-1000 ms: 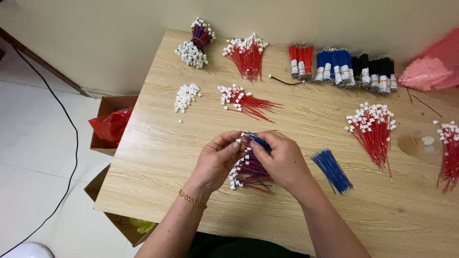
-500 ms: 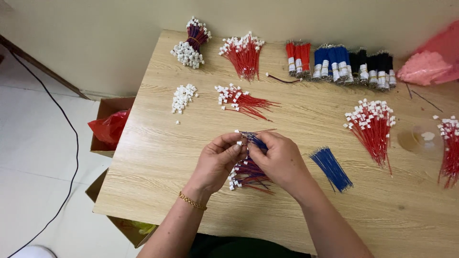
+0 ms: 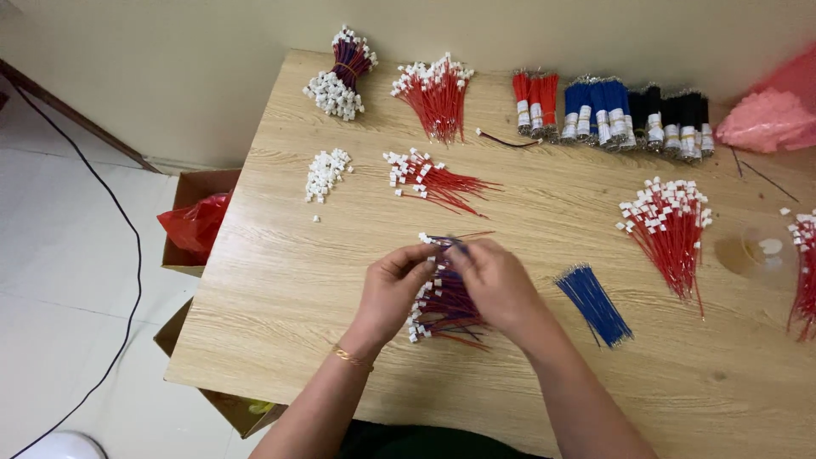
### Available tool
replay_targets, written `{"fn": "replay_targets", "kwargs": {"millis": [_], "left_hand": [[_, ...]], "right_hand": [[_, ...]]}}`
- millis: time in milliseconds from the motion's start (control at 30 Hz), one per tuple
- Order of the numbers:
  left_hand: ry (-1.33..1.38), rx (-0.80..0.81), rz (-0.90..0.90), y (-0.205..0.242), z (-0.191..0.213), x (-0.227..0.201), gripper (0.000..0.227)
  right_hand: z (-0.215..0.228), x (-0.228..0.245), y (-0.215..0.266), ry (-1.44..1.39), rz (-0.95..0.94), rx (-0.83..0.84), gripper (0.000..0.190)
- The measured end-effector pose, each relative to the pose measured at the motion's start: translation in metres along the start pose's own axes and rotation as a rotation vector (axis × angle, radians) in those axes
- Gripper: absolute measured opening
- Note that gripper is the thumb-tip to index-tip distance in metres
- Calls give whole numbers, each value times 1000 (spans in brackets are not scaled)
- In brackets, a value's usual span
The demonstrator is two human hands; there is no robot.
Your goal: Sorting and organizing small red and blue wire bundles with connectors on a table
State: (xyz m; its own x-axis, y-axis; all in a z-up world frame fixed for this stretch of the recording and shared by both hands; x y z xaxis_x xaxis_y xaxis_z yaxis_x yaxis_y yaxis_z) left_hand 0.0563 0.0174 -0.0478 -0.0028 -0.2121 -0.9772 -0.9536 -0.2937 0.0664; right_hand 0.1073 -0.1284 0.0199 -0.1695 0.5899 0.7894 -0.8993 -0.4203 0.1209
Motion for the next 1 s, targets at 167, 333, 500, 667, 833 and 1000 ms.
{"fn": "replay_targets", "kwargs": {"millis": [167, 333, 500, 667, 833, 1000], "left_hand": [[-618, 43, -162, -13, 15, -5, 15], [-778, -23, -197, -70, 39, 33, 19], [-1167, -190, -319, -128, 52, 63, 19], [-1263, -180, -325, -130, 42, 50, 13], [-1408, -168, -501, -139, 56, 73, 10], [-1111, -94, -548, -120, 65, 50, 10]], "right_hand": [[21, -19, -11, -226, -91, -122, 32], [22, -30, -18, -456, -64, -186, 30], [9, -44, -27, -539, -110, -55, 20], [7, -53, -32, -572, -83, -27, 20], [1, -46, -33, -608, -59, 11, 22], [-3, -49, -34, -540, -52, 16, 22]]}}
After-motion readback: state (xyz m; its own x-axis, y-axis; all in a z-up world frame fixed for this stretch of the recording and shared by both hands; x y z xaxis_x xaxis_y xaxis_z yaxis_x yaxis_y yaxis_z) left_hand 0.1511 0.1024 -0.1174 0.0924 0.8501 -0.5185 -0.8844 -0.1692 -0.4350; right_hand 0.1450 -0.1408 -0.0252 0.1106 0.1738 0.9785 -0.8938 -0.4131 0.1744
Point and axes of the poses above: each hand's wrist, its own y-axis away from the middle knuckle, its own z-axis out of the back of the hand, x = y × z, the point moved 1 cm from there along -y, towards the middle knuckle, and after that the axes turned 4 degrees about -z, right-handed, at the moved point
